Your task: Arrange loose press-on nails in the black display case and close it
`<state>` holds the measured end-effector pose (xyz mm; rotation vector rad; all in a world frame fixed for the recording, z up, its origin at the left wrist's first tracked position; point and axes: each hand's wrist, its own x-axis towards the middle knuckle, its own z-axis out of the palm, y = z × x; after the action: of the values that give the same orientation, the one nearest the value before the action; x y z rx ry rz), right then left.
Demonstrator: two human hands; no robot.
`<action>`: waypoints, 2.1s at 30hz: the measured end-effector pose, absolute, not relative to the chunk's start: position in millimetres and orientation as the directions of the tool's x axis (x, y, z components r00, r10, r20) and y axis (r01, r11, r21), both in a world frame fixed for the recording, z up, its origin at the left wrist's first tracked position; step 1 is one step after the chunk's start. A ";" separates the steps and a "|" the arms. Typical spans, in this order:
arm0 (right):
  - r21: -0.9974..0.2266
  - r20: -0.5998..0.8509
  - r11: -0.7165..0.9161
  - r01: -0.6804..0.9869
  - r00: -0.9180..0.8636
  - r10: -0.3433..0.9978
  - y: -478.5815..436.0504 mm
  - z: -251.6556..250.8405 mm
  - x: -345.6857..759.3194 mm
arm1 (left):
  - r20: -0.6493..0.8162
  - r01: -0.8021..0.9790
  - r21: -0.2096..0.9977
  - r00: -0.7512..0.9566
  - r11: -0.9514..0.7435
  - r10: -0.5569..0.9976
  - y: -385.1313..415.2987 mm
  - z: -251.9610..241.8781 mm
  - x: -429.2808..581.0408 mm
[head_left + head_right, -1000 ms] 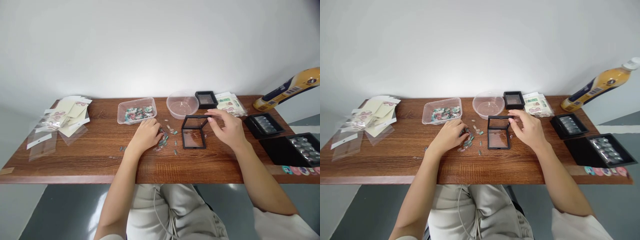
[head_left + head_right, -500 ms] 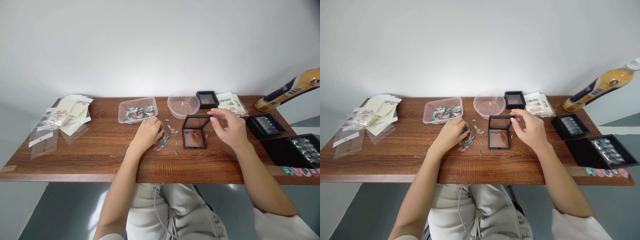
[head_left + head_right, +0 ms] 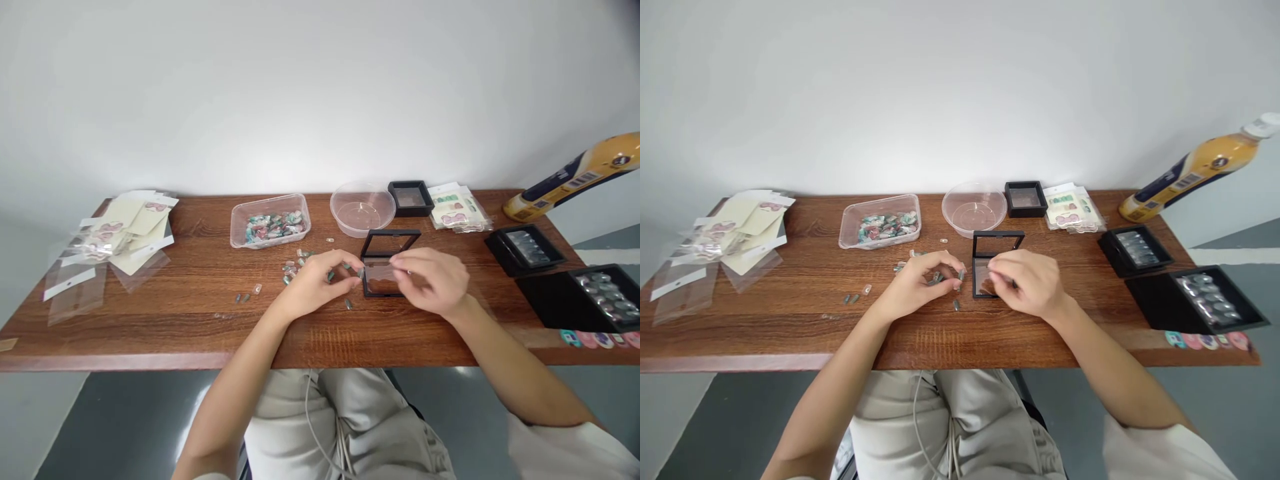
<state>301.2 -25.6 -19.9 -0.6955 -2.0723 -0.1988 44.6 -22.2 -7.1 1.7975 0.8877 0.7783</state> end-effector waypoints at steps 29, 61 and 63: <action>-0.238 0.645 0.799 0.552 -0.525 0.555 -32.4 -29.1 285.0 | -0.117 -0.221 0.928 0.589 0.298 0.800 -23.4 -20.5 59.9; -0.174 0.589 0.761 0.625 -0.553 0.589 -31.1 -29.0 286.7 | -0.146 -0.173 0.934 0.616 0.314 0.774 -23.0 -15.5 56.2; -0.206 0.581 0.755 0.622 -0.543 0.606 -30.7 -28.7 286.5 | -0.154 -0.154 0.940 0.603 0.303 0.783 -22.6 -15.4 56.4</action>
<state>286.5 -30.7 -28.7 -0.9163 -2.3022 -0.0325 56.4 -22.6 -15.4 1.0933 0.6898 0.6901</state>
